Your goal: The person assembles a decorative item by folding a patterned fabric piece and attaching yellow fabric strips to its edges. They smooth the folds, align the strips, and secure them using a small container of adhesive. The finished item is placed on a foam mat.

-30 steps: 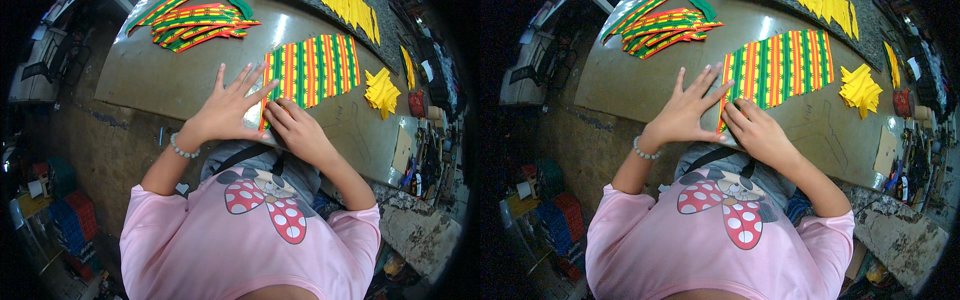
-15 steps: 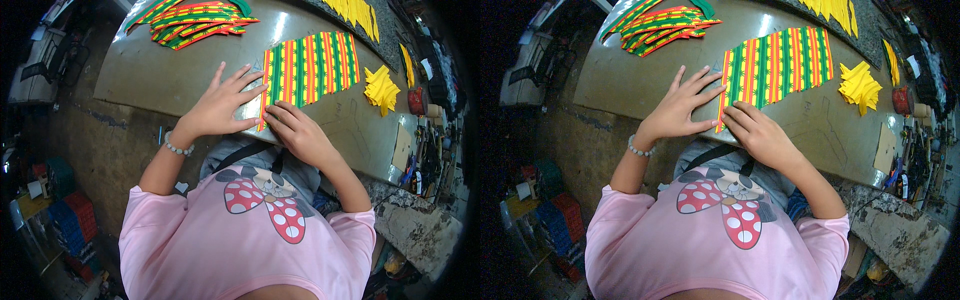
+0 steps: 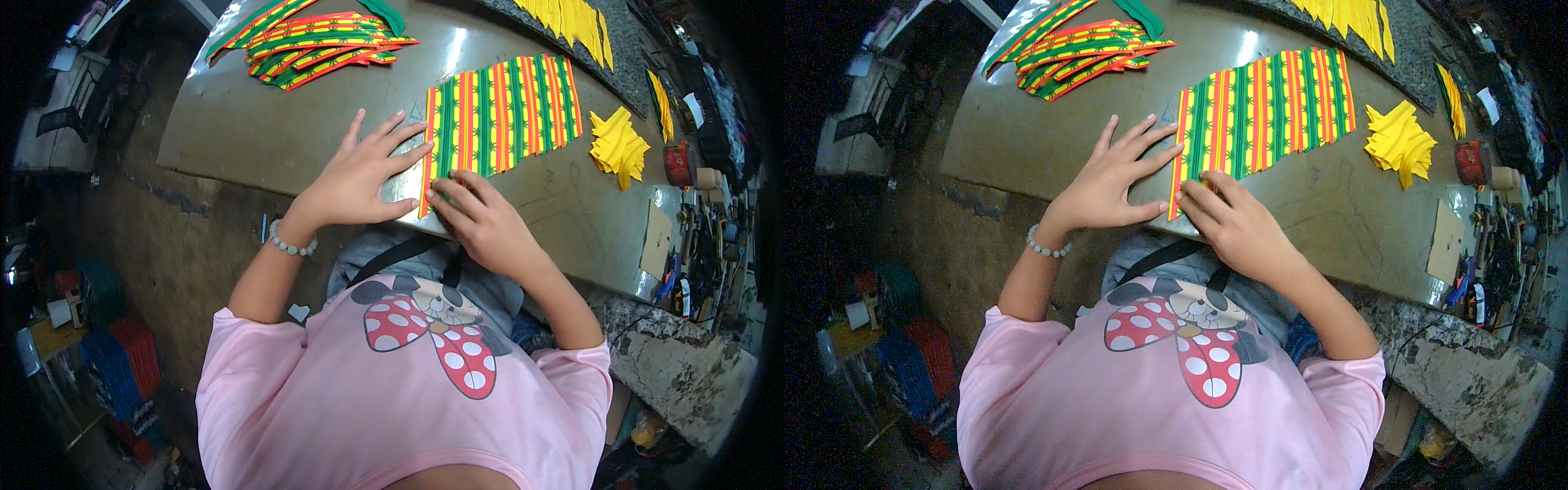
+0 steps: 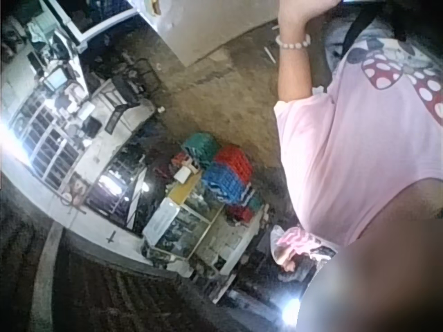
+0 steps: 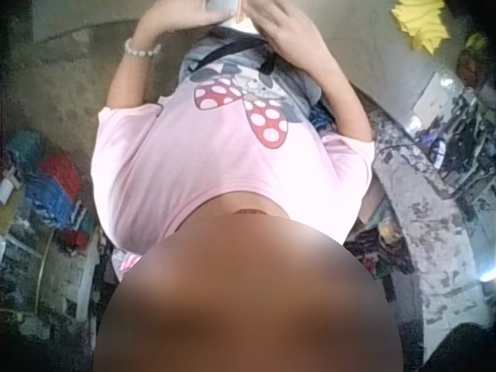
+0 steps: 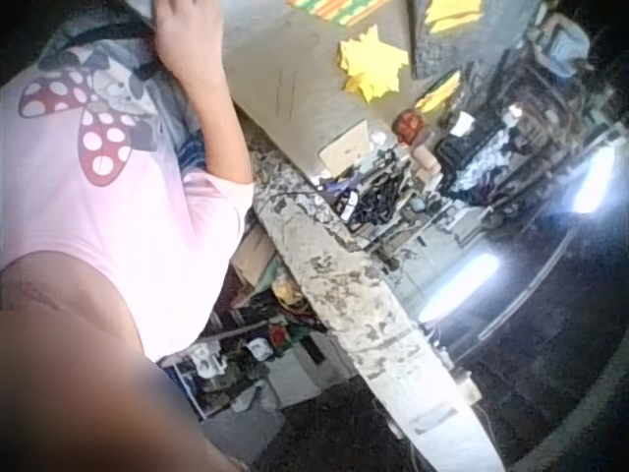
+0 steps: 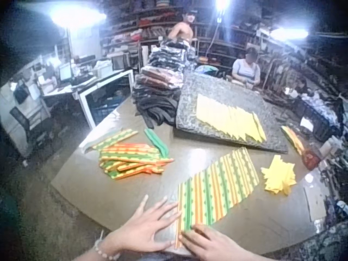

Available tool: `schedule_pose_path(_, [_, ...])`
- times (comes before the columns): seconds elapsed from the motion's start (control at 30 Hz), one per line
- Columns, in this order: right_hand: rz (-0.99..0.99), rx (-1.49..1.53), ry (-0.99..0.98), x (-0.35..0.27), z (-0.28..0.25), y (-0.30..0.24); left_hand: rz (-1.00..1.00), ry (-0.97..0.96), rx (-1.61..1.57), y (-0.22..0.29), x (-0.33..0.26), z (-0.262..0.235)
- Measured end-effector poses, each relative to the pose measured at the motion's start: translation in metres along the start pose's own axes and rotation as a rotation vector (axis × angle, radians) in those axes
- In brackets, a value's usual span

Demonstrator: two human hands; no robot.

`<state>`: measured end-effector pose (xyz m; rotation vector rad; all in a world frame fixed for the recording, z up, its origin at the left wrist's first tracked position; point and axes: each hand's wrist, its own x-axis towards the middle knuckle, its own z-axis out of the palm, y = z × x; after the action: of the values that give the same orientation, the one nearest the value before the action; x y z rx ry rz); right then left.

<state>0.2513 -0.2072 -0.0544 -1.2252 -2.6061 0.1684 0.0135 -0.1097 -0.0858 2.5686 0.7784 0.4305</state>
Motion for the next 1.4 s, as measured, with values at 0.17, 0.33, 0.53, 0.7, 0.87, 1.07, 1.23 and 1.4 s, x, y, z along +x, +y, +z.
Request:
schedule_pose_path(0.17, [-0.064, 0.04, 0.034, -0.004, 0.003, -0.001, 0.006, -0.03, 0.026, 0.0, 0.0, 0.0])
schedule_pose_path(0.33, [-0.073, 0.056, 0.033, -0.006, 0.007, 0.002, 0.012, -0.025, 0.02, -0.002, 0.0, 0.0])
schedule_pose_path(0.53, [-0.105, 0.0, 0.06, -0.008, 0.01, 0.001, 0.005, -0.044, -0.005, 0.001, -0.001, -0.003])
schedule_pose_path(0.7, [-0.152, -0.114, 0.071, -0.002, 0.014, 0.001, -0.022, -0.106, -0.006, 0.006, 0.004, -0.011])
schedule_pose_path(0.87, [-0.183, -0.082, 0.176, -0.004, 0.017, 0.004, -0.019, -0.11, -0.003, 0.008, 0.004, -0.013])
schedule_pose_path(1.07, [-0.258, -0.061, 0.15, -0.008, 0.022, 0.003, -0.019, -0.089, 0.007, 0.005, 0.002, -0.008])
schedule_pose_path(1.23, [-0.253, 0.174, 0.173, -0.006, 0.023, 0.001, -0.018, -0.074, 0.001, 0.005, 0.001, -0.006])
schedule_pose_path(1.4, [-0.094, 0.495, 0.108, -0.004, 0.019, 0.008, -0.017, -0.056, 0.027, 0.007, 0.001, -0.005])
